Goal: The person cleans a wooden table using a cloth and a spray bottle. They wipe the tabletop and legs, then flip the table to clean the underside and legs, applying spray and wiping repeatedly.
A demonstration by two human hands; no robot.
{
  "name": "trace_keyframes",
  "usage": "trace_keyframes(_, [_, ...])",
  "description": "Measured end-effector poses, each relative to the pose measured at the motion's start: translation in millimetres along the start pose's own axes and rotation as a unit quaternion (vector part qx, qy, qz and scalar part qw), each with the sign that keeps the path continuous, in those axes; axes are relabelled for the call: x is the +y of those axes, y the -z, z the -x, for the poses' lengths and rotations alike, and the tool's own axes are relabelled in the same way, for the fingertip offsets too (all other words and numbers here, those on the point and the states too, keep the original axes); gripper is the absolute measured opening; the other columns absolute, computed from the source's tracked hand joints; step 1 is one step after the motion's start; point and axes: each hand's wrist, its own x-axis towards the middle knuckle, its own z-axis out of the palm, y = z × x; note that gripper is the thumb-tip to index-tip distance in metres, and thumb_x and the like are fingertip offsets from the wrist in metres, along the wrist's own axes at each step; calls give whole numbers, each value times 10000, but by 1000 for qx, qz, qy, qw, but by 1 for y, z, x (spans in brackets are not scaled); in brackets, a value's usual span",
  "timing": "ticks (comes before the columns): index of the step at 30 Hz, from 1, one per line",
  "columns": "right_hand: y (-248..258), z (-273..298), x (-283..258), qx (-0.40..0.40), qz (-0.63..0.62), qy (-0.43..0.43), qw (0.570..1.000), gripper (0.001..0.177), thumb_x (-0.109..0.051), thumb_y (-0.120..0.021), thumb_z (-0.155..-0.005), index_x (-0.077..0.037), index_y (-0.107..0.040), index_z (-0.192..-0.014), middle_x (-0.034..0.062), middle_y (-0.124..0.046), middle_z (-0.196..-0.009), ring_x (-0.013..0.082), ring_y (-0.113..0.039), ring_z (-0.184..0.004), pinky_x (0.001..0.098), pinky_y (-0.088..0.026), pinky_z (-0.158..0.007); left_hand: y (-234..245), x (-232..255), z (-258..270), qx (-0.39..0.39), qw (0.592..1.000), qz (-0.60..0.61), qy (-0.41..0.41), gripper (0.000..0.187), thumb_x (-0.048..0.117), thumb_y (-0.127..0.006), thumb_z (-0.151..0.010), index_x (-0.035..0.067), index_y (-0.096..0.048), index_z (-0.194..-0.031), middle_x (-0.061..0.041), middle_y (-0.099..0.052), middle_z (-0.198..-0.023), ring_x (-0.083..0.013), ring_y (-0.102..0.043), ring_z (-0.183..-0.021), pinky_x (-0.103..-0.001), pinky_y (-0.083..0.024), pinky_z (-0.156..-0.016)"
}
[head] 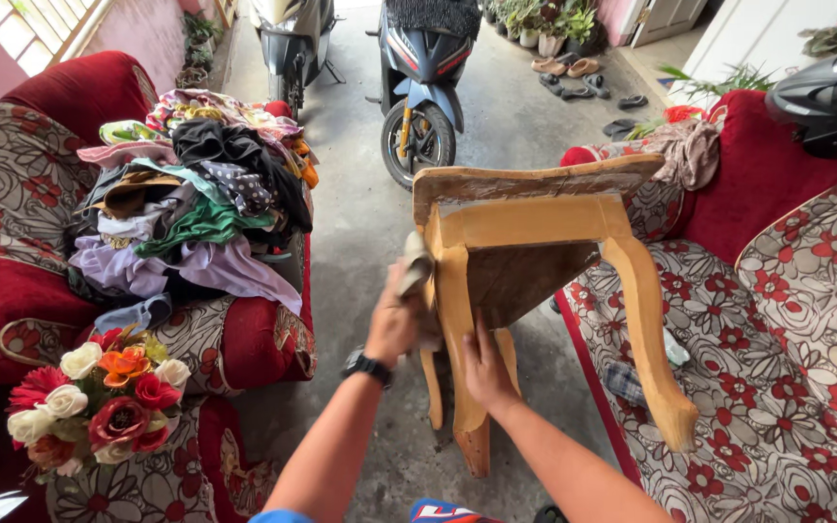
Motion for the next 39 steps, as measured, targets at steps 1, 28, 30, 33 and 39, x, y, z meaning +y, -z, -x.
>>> trace_keyframes(1, [-1, -1, 5, -1, -15, 2, 1000, 617, -368, -428, -1062, -85, -321, -1599, 183, -437, -1605, 300, -398, -1508, 349, -348, -1168, -12, -5, -2, -46, 995, -58, -66, 657, 27, -447, -960, 172, -429, -1600, -156, -456, -1612, -268, -431, -1459, -373, -365, -1185])
trace_keyframes(28, [1, 3, 27, 28, -296, -233, 926, 641, -539, -396, -1020, -88, -532, -1454, 166, -636, -1347, 257, -605, -1173, 384, -485, -987, -42, -10, 173, -181, 983, -6, -38, 451, 132, -453, -1081, 85, -491, -1528, -182, -164, -1744, -316, -113, -1630, -390, -108, -1287])
trace_keyframes(30, [6, 1, 20, 2, -120, -255, 960, 725, -623, -335, -1004, -63, -583, -1391, 183, -700, -1241, 265, -654, -1108, 378, -495, -936, -32, -45, 208, -185, 983, -10, 9, 457, 208, -484, -1080, 49, -533, -1504, -175, -271, -1712, -302, -151, -1613, -393, -93, -1284])
trace_keyframes(33, [8, -9, 6, -33, 23, -343, 938, 877, -738, -281, -1008, -3, -680, -1272, 207, -759, -1087, 278, -711, -1016, 388, -528, -869, -14, -94, 235, -219, 972, 81, -23, 553, 332, -518, -1078, 2, -535, -1521, -190, -253, -1711, -303, -120, -1609, -397, -73, -1274])
trace_keyframes(39, [7, -5, -27, -41, -60, -334, 940, 749, -694, -308, -962, -153, -787, -1158, 114, -815, -975, 264, -762, -896, 401, -566, -806, -51, -124, 245, -51, 987, 148, 30, 691, 348, -560, -1053, -16, -303, -1581, -225, -277, -1698, -312, -200, -1582, -382, -149, -1241])
